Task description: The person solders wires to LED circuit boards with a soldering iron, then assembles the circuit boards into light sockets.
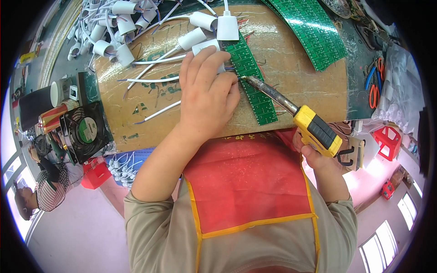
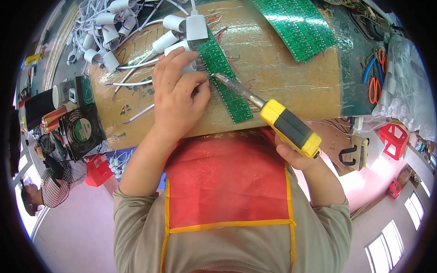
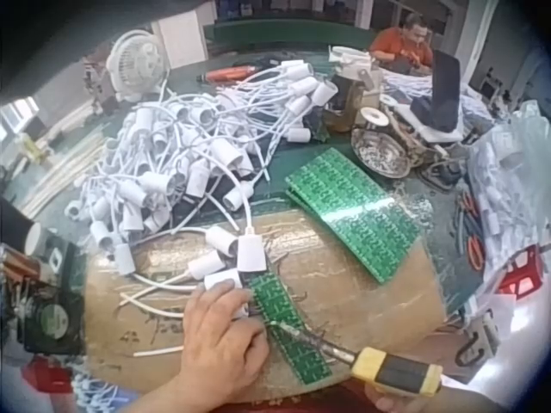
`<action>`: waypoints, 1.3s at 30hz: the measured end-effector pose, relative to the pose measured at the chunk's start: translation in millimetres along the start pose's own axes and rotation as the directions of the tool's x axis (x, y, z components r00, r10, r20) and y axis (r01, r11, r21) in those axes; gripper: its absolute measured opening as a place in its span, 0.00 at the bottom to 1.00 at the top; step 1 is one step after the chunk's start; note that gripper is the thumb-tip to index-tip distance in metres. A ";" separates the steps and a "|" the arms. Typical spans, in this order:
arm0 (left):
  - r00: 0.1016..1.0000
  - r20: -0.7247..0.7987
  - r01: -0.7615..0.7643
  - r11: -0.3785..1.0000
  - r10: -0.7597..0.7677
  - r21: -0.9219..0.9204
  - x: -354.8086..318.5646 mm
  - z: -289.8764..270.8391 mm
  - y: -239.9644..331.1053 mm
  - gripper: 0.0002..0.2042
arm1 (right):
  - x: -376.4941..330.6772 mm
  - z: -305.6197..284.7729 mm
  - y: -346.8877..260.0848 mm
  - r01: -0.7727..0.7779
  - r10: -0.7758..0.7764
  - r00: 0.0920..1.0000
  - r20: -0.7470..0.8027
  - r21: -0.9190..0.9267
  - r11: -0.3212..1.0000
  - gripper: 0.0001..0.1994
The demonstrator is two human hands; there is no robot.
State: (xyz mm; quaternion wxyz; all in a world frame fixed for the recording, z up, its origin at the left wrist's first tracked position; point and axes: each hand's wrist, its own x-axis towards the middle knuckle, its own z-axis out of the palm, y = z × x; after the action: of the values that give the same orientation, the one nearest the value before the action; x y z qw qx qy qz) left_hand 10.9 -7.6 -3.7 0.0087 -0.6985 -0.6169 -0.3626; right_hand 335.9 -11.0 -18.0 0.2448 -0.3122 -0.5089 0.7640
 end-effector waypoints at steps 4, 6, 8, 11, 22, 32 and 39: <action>1.000 -0.006 0.003 1.000 -0.003 -0.011 0.6 -0.9 -0.3 0.08 | 0.0 -4.6 6.2 0.038 -0.035 0.999 0.023 -0.146 0.989 0.28; 1.000 -0.006 0.004 1.000 -0.004 -0.011 -0.1 -2.6 -0.5 0.08 | 0.8 -1.0 4.8 0.051 -0.050 0.999 0.012 -0.130 0.990 0.29; 1.000 0.002 0.005 1.000 -0.005 -0.011 0.1 -1.0 -0.9 0.08 | -0.6 -0.7 8.3 0.038 -0.041 0.999 -0.019 -0.103 0.994 0.28; 1.000 0.009 0.000 1.000 0.000 -0.004 0.6 -1.0 -0.2 0.08 | -2.5 -5.0 8.9 -0.006 0.005 1.000 -0.006 -0.164 0.986 0.24; 1.000 -0.005 -0.005 1.000 0.005 0.010 0.8 -0.5 -0.8 0.07 | 19.8 20.1 -21.7 0.142 -0.150 0.979 -0.138 -0.061 0.988 0.21; 1.000 0.013 0.010 1.000 -0.010 0.017 0.8 -1.5 1.7 0.07 | 48.5 25.5 -36.2 0.169 -0.141 0.961 -0.239 0.100 0.980 0.39; 1.000 0.028 0.000 1.000 -0.001 0.019 -0.9 -1.1 0.4 0.08 | 59.7 24.2 -35.0 0.183 -0.128 0.958 -0.257 0.202 0.962 0.38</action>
State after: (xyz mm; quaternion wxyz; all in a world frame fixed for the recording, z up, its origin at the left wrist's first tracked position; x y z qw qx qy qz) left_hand 10.8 -9.0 -3.2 0.0068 -0.7032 -0.6206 -0.3468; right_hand 279.4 27.8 7.9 0.3980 -0.3320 -0.4092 0.7509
